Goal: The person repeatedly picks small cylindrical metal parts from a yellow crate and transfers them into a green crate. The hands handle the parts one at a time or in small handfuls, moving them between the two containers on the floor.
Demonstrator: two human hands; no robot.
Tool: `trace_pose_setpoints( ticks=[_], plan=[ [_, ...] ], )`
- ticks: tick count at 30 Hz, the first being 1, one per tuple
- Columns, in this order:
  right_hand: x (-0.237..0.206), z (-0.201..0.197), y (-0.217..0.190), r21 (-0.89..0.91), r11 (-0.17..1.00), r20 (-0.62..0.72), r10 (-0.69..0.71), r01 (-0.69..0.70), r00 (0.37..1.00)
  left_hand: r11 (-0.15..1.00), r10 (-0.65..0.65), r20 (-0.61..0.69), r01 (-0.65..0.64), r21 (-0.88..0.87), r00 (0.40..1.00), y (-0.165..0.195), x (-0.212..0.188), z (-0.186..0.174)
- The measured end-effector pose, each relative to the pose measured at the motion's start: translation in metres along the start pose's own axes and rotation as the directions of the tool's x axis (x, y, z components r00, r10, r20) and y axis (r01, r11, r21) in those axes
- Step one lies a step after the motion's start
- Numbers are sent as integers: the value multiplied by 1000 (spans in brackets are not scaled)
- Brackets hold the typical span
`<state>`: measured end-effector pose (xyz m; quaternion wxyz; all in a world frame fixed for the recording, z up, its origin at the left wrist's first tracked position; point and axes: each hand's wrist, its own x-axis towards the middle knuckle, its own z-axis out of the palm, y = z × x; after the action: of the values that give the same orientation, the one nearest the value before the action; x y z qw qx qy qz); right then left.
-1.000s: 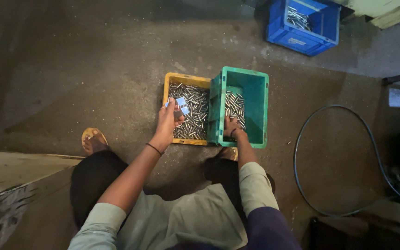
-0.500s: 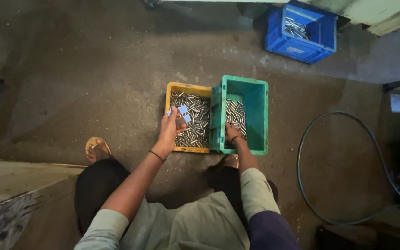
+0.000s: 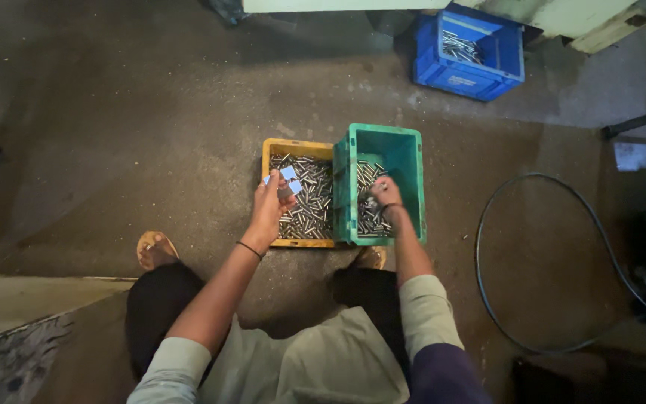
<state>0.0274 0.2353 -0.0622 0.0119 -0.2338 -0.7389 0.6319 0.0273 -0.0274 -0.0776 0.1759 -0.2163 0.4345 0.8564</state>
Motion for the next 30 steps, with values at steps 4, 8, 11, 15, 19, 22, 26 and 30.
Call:
trace_pose_setpoints(
  ticks=[4,8,11,15,19,22,26,30],
  plan=[
    [-10,-30,-34,369,927,22,65,-68,998,1000,-21,-7,21,-15,1000,5,-9,-3],
    [-25,-62,-55,583,811,69,-113,52,991,1000,-7,9,7,5,1000,7,-18,-10],
    [-25,-67,-51,663,741,-92,-64,109,994,1000,-19,0,19,-6,1000,6,-21,-13],
    [-13,-64,-39,740,667,-18,159,-94,987,999,-30,-25,31,10,999,8,-20,-10],
    [-6,-88,-45,783,622,-7,-33,25,999,1000,-7,-25,7,1,1000,9,-17,-5],
    [-6,-92,-49,855,516,-11,-79,50,997,1000,-17,-14,17,-10,1000,8,-17,-4],
    [-1,-69,-43,886,403,87,343,-230,935,1000,-2,15,2,17,1000,6,-19,-2],
    [5,-71,-42,912,316,200,212,-260,957,1000,-26,-7,26,5,1000,7,-19,-2]
  ],
)
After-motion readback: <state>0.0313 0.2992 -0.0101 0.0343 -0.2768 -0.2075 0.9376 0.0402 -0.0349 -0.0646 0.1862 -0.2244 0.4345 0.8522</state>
